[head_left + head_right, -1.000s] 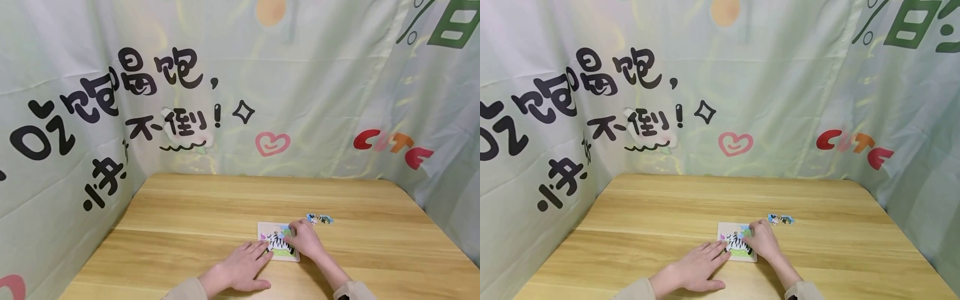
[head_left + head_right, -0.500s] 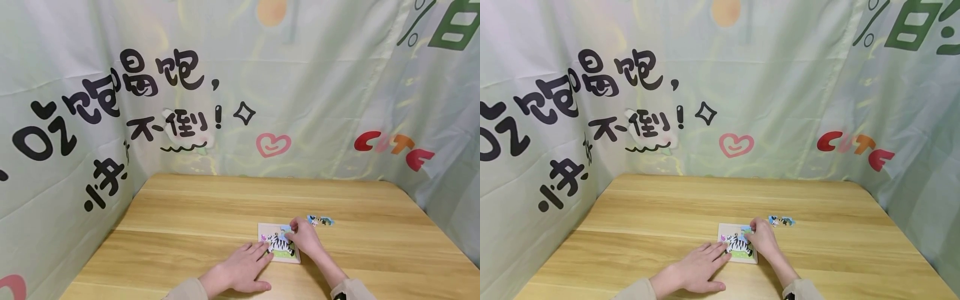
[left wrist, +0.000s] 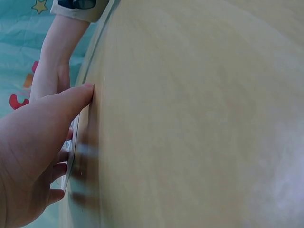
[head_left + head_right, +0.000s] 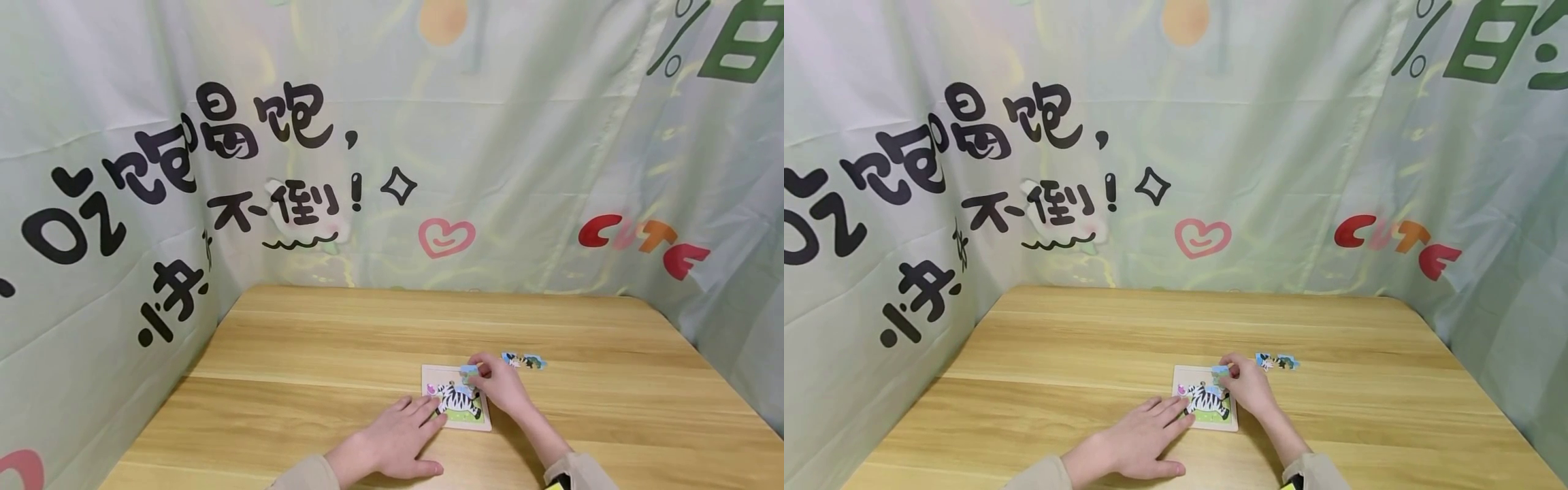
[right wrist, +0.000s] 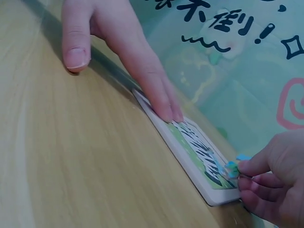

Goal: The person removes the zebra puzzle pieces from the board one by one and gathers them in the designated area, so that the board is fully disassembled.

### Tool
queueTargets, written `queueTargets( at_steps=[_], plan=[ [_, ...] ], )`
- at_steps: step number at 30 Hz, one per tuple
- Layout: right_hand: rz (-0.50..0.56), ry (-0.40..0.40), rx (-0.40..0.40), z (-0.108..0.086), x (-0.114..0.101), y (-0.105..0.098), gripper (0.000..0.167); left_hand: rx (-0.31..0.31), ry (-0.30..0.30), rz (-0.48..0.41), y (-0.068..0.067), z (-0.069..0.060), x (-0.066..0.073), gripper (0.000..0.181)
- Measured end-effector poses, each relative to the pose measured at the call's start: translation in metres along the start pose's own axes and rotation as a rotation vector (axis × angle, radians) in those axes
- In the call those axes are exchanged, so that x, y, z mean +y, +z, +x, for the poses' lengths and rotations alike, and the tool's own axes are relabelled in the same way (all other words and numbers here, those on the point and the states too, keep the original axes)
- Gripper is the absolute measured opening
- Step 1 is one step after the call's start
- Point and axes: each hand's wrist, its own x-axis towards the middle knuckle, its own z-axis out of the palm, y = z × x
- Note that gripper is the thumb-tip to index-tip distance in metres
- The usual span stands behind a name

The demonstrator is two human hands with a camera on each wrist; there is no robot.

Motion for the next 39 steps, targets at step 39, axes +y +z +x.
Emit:
queueTargets(
  at_steps=[39],
  plan=[
    [0.159,0.22,0.076,-0.008,0.088,-0.112,0.046,-0.007,0.005,-0.011,0.002,0.0,0.0,0.077]
  ],
)
